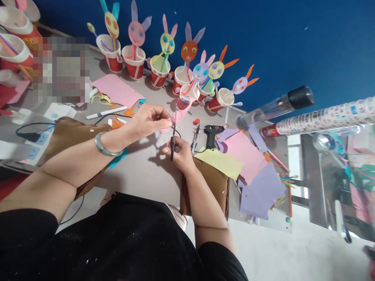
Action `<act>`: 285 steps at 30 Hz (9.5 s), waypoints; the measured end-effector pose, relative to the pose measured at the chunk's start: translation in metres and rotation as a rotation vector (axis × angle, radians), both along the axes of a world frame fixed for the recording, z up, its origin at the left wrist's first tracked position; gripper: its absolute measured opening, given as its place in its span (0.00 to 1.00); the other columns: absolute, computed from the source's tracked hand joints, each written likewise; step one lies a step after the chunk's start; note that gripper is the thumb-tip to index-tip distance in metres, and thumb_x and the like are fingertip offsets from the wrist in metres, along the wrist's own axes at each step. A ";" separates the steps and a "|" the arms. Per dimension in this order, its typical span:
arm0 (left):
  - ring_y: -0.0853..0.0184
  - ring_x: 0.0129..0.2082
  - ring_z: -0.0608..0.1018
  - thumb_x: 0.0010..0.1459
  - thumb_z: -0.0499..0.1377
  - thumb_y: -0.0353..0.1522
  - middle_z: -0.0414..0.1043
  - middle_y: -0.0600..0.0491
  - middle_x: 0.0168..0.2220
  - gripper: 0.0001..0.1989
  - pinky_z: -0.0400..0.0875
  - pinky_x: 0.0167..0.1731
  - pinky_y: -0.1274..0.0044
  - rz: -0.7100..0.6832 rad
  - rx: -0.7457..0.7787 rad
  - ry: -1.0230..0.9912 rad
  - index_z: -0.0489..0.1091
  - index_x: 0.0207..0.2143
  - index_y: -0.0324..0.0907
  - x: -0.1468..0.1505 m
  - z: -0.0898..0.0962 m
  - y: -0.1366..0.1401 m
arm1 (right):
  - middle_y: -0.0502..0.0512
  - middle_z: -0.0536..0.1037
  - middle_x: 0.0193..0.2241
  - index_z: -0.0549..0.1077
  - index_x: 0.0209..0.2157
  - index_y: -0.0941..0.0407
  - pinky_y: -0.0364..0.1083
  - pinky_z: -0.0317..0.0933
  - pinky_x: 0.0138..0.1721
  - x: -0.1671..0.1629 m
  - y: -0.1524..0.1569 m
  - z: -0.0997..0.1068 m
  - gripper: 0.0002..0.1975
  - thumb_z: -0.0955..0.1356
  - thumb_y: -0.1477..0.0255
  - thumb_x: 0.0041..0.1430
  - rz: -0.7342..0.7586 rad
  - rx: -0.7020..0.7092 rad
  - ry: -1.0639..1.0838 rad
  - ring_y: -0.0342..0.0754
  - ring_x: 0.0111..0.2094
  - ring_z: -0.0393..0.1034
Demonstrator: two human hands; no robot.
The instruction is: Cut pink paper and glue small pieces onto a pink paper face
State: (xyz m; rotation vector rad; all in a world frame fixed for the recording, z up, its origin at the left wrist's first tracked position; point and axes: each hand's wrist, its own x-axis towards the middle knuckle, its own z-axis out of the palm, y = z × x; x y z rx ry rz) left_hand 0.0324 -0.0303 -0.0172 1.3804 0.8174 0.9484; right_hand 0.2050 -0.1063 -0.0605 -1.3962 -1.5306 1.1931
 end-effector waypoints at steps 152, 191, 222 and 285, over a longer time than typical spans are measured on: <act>0.74 0.24 0.69 0.57 0.62 0.28 0.70 0.57 0.23 0.08 0.61 0.25 0.78 -0.062 0.158 0.169 0.70 0.25 0.40 -0.017 0.011 0.006 | 0.48 0.68 0.20 0.69 0.23 0.54 0.45 0.53 0.26 0.002 0.002 0.000 0.34 0.76 0.37 0.43 0.017 -0.026 0.033 0.42 0.23 0.58; 0.75 0.24 0.65 0.54 0.63 0.28 0.67 0.58 0.22 0.07 0.61 0.26 0.78 -0.098 0.123 0.136 0.69 0.24 0.41 -0.015 0.013 0.006 | 0.49 0.69 0.21 0.68 0.22 0.54 0.46 0.54 0.28 0.001 0.001 -0.003 0.37 0.74 0.33 0.39 0.012 -0.038 0.056 0.43 0.25 0.57; 0.74 0.26 0.71 0.54 0.62 0.26 0.72 0.55 0.26 0.05 0.63 0.27 0.78 -0.128 0.131 0.093 0.70 0.26 0.41 -0.016 0.011 0.005 | 0.48 0.68 0.20 0.69 0.22 0.54 0.45 0.54 0.28 0.003 0.000 -0.004 0.37 0.75 0.33 0.39 0.009 -0.042 0.070 0.43 0.24 0.57; 0.67 0.32 0.78 0.60 0.62 0.34 0.82 0.49 0.35 0.09 0.63 0.33 0.76 -0.484 0.421 0.712 0.81 0.34 0.40 -0.015 -0.007 0.009 | 0.49 0.75 0.24 0.66 0.20 0.53 0.45 0.60 0.28 0.000 0.000 -0.008 0.23 0.81 0.59 0.43 -0.185 0.143 0.095 0.43 0.26 0.65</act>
